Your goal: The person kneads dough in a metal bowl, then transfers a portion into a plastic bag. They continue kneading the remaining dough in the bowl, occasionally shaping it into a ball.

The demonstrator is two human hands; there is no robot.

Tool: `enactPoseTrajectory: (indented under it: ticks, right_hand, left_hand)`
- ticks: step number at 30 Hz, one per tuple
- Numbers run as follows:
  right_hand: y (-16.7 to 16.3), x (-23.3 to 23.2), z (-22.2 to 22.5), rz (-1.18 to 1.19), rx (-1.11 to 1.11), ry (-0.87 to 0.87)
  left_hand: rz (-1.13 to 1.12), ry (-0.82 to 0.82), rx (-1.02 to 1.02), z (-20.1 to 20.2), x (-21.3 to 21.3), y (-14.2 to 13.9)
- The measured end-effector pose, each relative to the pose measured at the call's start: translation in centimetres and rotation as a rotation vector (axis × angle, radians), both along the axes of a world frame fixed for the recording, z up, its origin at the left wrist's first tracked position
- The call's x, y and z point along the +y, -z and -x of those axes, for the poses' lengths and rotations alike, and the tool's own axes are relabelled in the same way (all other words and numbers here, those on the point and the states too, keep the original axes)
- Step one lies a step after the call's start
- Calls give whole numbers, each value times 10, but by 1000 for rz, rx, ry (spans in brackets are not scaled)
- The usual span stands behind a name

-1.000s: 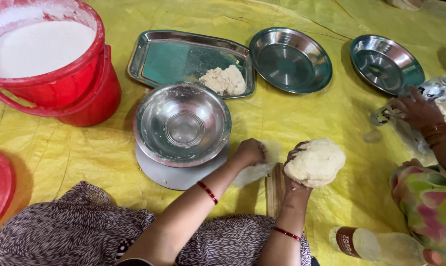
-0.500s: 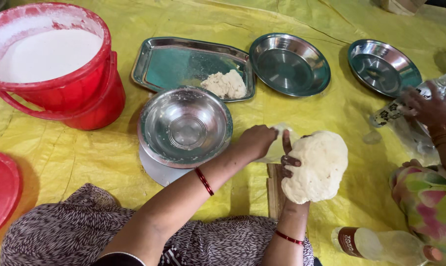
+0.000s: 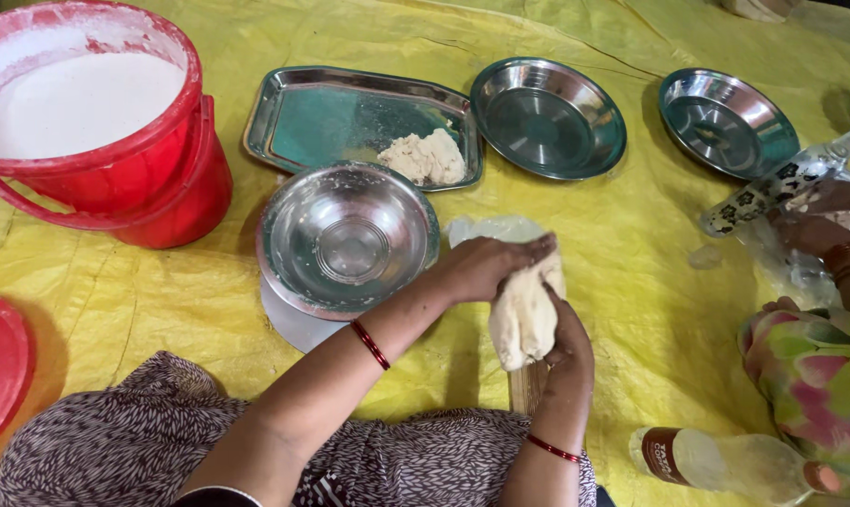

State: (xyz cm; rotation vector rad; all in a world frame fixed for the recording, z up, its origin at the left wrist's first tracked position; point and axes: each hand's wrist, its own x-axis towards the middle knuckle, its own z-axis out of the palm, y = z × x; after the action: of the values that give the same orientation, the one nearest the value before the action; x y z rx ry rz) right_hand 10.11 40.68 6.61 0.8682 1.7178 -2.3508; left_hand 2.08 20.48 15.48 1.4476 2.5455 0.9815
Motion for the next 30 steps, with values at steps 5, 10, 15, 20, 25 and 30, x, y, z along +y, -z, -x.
enactPoseTrajectory:
  ticks: [5, 10, 15, 20, 25, 30]
  right_hand:
    - [50, 23, 18, -150, -179, -96]
    - [55, 37, 9, -114, -124, -164]
    - [8, 42, -18, 98, -1, -52]
    - [-34, 41, -31, 126, 155, 40]
    - [-16, 43, -25, -386, 63, 161]
    - [27, 38, 3, -545, -187, 89]
  left_hand:
    - [227, 132, 100, -15, -10, 17]
    - [42, 196, 281, -36, -4, 39]
    - [144, 21, 53, -32, 7, 33]
    - [-317, -101, -147, -14, 15, 26]
    - [-463, -168, -154, -13, 32, 25]
    - [-429, -240, -427, -19, 29, 18]
